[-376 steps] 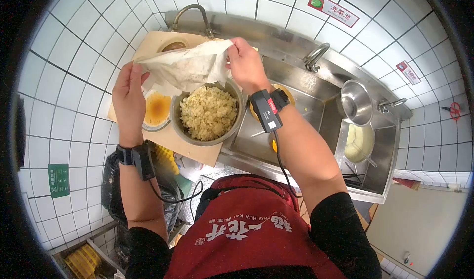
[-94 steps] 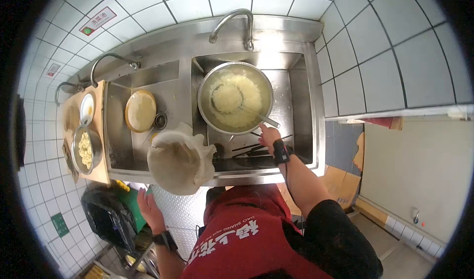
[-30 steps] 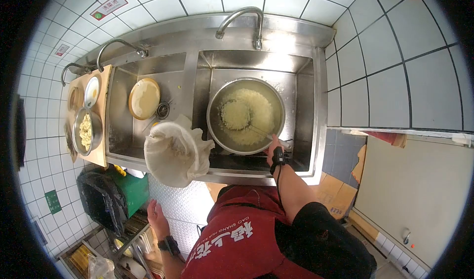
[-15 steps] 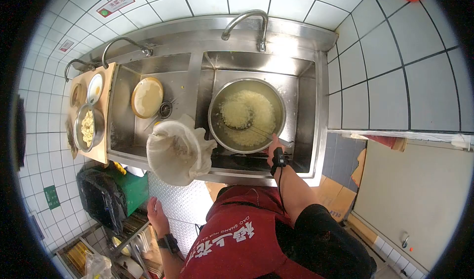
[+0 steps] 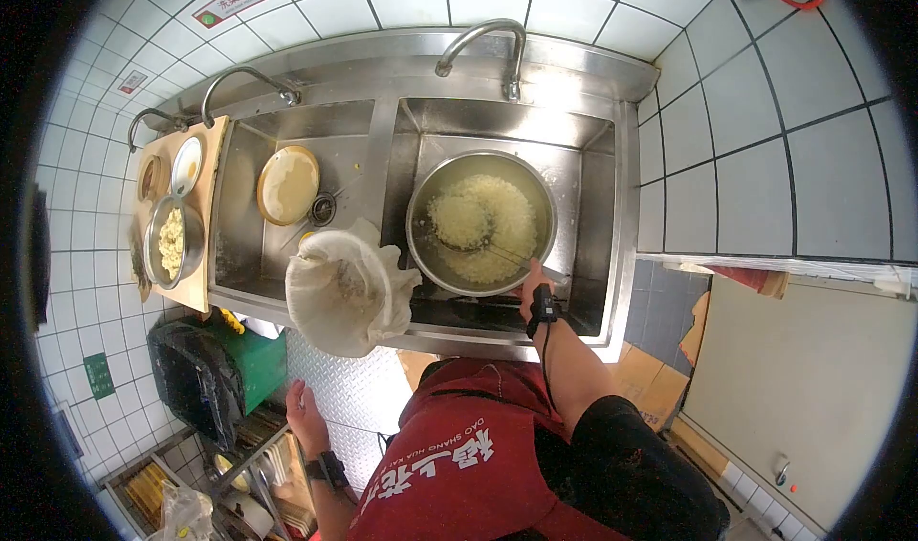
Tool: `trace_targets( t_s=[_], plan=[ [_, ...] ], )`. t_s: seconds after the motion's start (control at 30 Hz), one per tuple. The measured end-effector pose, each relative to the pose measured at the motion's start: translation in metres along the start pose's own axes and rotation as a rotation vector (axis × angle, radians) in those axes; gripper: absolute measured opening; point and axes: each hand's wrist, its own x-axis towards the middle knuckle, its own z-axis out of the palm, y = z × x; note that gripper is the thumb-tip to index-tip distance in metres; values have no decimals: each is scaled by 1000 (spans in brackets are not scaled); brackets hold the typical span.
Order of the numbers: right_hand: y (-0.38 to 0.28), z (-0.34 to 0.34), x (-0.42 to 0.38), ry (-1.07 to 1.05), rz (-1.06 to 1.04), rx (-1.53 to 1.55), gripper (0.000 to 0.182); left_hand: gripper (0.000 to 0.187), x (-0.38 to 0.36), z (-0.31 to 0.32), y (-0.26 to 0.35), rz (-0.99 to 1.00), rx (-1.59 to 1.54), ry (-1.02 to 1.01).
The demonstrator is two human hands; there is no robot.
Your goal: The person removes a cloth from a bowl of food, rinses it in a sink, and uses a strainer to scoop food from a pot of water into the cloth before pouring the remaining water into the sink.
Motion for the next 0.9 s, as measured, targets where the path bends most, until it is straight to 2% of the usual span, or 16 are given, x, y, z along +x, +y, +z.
trace_targets(
  t_s=[0.9],
  plan=[
    [-10, -11, 21, 15, -26, -112, 52, 31, 5, 0, -8, -11, 21, -51]
  ],
)
